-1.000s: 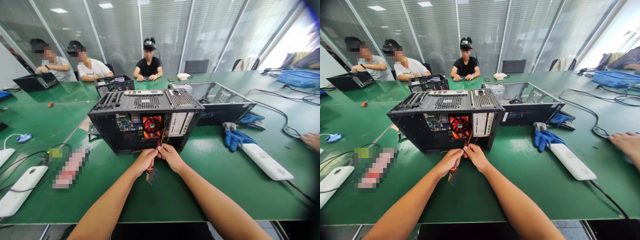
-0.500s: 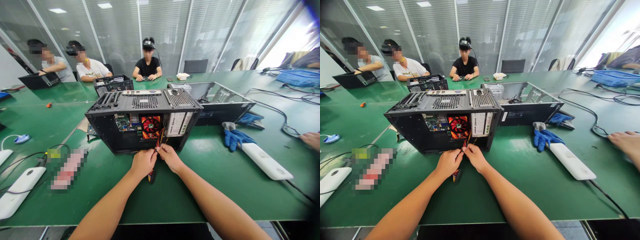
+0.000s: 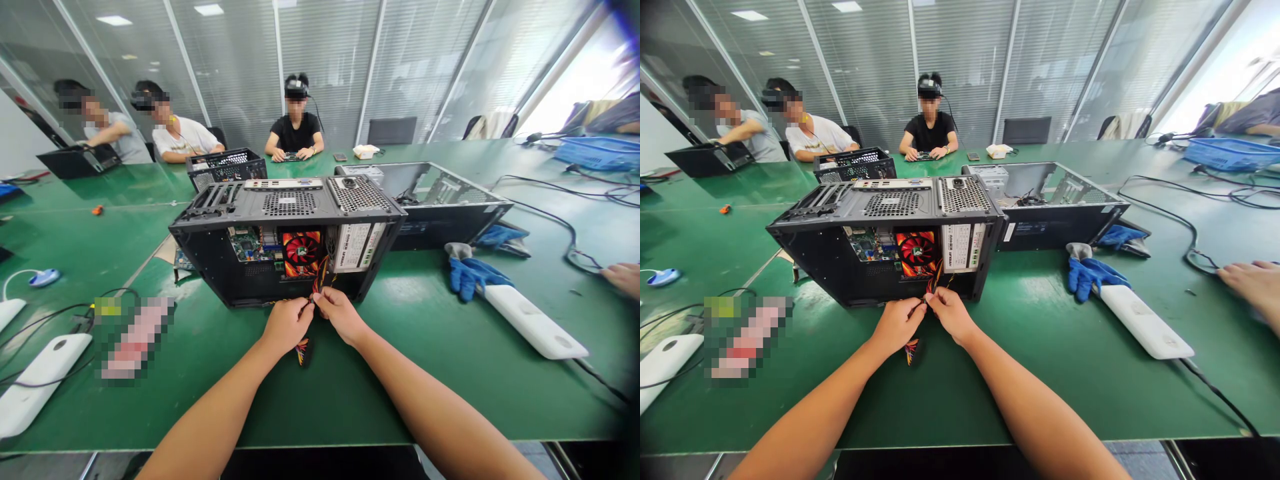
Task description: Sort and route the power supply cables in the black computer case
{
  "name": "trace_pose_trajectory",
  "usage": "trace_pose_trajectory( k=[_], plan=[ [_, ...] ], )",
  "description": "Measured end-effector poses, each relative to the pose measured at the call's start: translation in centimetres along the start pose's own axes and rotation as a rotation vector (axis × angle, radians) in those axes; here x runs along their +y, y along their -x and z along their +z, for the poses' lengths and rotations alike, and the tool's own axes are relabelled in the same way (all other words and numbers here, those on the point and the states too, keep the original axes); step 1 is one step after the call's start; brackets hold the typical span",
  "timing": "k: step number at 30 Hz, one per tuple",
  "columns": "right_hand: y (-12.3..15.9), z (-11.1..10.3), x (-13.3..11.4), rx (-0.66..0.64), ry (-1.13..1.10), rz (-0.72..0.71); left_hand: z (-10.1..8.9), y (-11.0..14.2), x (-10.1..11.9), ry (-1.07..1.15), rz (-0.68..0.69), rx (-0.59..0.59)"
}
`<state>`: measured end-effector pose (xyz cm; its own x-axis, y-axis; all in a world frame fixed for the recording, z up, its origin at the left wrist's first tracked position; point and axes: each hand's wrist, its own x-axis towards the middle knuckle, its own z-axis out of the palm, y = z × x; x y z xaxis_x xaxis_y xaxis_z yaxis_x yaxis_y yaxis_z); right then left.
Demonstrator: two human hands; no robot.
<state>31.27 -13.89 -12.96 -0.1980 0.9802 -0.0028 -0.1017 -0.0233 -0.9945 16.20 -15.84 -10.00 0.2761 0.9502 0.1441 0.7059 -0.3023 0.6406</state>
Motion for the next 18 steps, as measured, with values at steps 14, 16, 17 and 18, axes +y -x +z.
trace_pose_trajectory(
  k=[14,16,17,18],
  plan=[
    [0.01,-0.14,-0.09,-0.010,0.020,-0.003,0.66,-0.41,-0.57,0.491,-0.303,-0.149],
    [0.04,-0.08,-0.16,-0.011,0.009,-0.002,0.67,-0.36,-0.62,0.488,-0.292,-0.143],
    [0.04,-0.04,-0.17,-0.011,0.000,0.001,0.64,-0.31,-0.59,0.452,-0.261,-0.124],
    [0.04,-0.01,-0.16,-0.010,-0.009,0.004,0.58,-0.25,-0.54,0.396,-0.213,-0.098]
  ],
)
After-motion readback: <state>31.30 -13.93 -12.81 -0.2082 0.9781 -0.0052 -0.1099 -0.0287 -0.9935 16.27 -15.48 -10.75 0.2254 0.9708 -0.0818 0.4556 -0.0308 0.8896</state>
